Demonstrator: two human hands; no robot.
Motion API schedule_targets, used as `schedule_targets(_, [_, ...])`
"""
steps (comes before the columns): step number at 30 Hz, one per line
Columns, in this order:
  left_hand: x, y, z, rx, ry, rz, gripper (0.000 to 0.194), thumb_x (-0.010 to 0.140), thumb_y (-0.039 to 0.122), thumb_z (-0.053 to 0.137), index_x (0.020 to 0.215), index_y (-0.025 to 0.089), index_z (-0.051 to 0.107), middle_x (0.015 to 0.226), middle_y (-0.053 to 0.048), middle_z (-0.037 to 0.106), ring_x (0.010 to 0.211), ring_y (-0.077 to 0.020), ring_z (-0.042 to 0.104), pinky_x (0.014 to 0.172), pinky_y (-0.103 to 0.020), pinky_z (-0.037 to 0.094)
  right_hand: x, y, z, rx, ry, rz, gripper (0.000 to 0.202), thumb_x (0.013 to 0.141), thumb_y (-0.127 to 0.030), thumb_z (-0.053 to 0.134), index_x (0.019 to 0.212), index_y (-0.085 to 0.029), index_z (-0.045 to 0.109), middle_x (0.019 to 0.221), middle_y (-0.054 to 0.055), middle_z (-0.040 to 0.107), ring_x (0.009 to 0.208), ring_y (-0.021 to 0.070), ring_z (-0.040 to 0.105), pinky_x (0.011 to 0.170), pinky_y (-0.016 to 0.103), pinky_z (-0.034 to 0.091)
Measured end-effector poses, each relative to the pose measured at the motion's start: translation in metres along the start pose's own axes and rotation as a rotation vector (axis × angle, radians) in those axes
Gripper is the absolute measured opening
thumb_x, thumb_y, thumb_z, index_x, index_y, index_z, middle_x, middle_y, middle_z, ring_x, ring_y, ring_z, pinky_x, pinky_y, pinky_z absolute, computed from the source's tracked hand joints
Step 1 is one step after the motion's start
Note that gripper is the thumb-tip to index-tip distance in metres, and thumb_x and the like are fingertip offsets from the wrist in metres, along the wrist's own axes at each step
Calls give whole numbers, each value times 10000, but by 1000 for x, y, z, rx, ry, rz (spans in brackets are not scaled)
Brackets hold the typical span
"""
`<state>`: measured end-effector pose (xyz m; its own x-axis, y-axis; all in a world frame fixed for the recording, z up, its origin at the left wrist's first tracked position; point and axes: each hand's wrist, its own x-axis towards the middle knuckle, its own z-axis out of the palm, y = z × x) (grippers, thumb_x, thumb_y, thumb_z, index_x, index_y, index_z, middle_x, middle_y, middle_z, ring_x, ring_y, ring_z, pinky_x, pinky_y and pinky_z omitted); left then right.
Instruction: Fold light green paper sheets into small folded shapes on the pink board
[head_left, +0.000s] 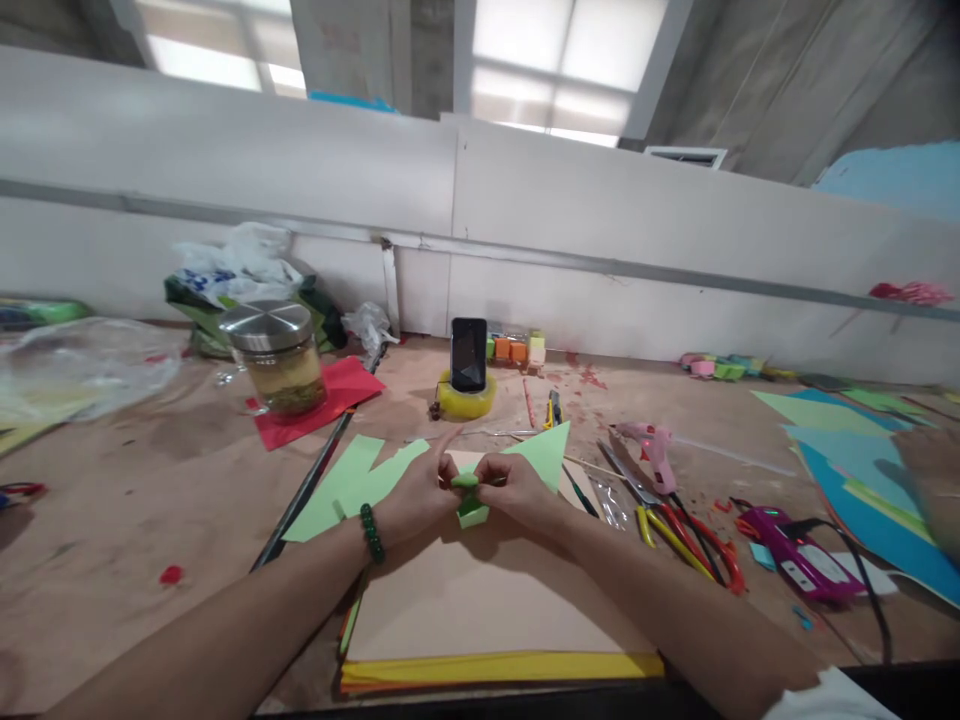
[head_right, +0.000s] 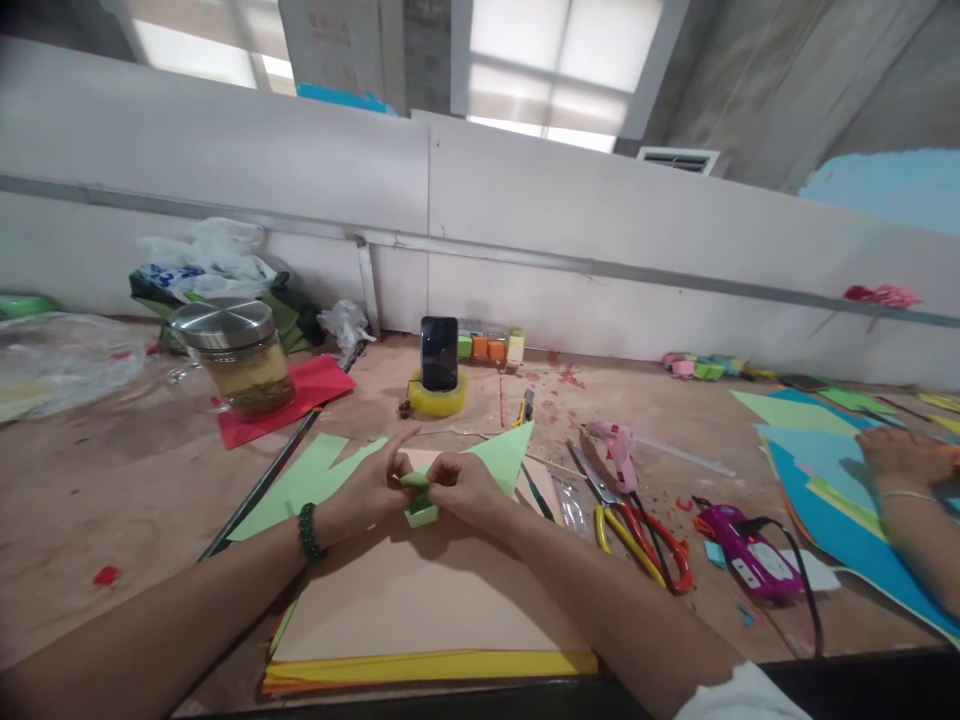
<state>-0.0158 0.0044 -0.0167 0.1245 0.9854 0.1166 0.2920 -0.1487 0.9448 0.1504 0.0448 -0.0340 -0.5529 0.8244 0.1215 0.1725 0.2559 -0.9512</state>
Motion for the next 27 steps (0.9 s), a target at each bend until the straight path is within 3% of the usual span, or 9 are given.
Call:
schedule_targets(3, [-2,3,0,-35,1,-13,426,609,165,599,1026,126,672,644,28,606,618,-125,532,576,-226,431,2,8,3,11,96,-17,95,646,-248,601,607,-183,544,581,-35,530,558,110,466,528,221,374])
schedule_targets(5, [-3,5,1,-43,-22,-26,193,636,209,590,774,122,692,655,-11,650,639,-146,564,603,-251,451,3,11,3,15,144,-31,124,659,-282,599,601,-188,544,580,-29,533,554,116,472,528,228,385])
schedule_targets(7, [-3,5,0,-46,-22,-48,153,648,249,592,665,122,678,630,-26,660,619,-155,572,591,-259,450,3,10,4,8,172,-47,145,668,-313,610,611,-189,565,603,-14,554,567,128,494,533,237,398])
schedule_targets(12, [-1,1,-1,-38,51,-104,165,620,278,615,610,120,663,556,-17,633,535,-138,547,508,-233,411,1,3,5,-32,214,-90,130,667,-308,646,626,-197,592,662,2,576,604,138,510,542,242,397])
schedule_targets(21, [-3,5,-1,32,109,-101,206,599,219,549,667,129,721,580,-26,678,540,-147,583,505,-232,441,0,-1,5,23,186,-142,87,669,-275,637,625,-203,616,653,6,578,574,132,479,533,252,392])
schedule_targets(27, [-4,5,0,113,135,-57,197,619,250,563,668,147,723,636,-37,712,565,-153,597,514,-235,445,-2,-8,1,69,130,-190,165,698,-242,549,586,-213,667,692,37,603,727,183,568,701,312,453])
